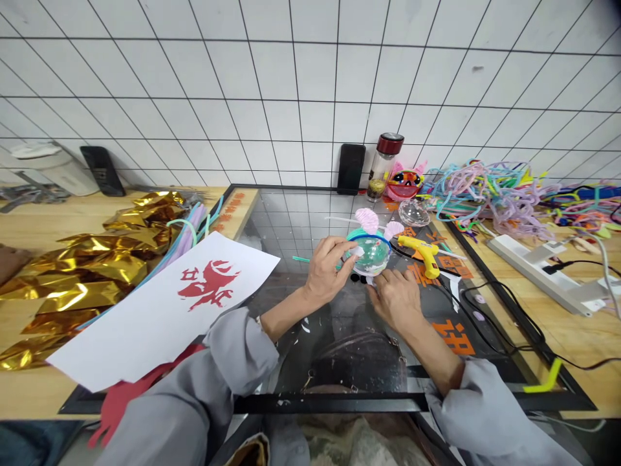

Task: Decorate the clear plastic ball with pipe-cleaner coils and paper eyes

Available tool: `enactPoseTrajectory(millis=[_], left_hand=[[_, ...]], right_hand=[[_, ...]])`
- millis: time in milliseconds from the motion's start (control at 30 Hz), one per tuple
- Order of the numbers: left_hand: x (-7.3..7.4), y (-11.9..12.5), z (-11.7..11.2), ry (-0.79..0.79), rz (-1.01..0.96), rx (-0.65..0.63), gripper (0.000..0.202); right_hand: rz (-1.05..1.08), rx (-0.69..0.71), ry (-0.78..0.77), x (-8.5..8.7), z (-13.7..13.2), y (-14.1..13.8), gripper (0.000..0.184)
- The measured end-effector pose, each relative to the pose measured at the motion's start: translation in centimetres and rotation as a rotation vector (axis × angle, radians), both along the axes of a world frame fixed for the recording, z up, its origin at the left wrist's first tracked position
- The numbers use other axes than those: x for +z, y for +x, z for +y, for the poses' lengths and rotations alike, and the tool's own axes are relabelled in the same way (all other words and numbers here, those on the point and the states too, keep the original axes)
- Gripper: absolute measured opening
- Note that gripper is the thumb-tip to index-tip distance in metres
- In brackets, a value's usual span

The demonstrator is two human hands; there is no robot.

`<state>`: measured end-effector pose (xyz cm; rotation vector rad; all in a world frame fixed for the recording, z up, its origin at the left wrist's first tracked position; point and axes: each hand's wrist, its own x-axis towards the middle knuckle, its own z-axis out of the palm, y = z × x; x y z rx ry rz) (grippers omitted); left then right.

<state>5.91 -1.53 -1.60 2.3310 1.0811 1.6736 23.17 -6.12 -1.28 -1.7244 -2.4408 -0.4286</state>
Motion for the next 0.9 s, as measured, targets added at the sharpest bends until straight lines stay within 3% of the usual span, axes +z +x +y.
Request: enactPoseTrajectory(millis=[433,600,667,767,900], left_hand=[[0.0,-0.3,-0.4,-0.054,-0.01,0.017,0.022],[0.4,-0.3,-0.9,-0.056,-0.013,0.023,0.02],[0.8,-0.3,-1.4,-0.05,-0.044,0.01,0.016],[1.3,-0.1,-2.5,-0.093,-0.108,-0.05,0.011],[1.7,0.7,-4.2,-0.313,-0.194,-0.134,0.014]], right_hand=[[-0.036,0.063,0.037,-0.1,0.0,-0.2,0.022],[0.052,0.036,0.052,0.3,-0.3,0.4,0.023],[0.209,0.01,0.075,0.6,-0.8,0.9,0.026],[0.654,0.018,0.031,1.1,-1.7,1.5,0.029],[1.085,0.072,-0.085,1.8,-2.5,1.8,0.029]])
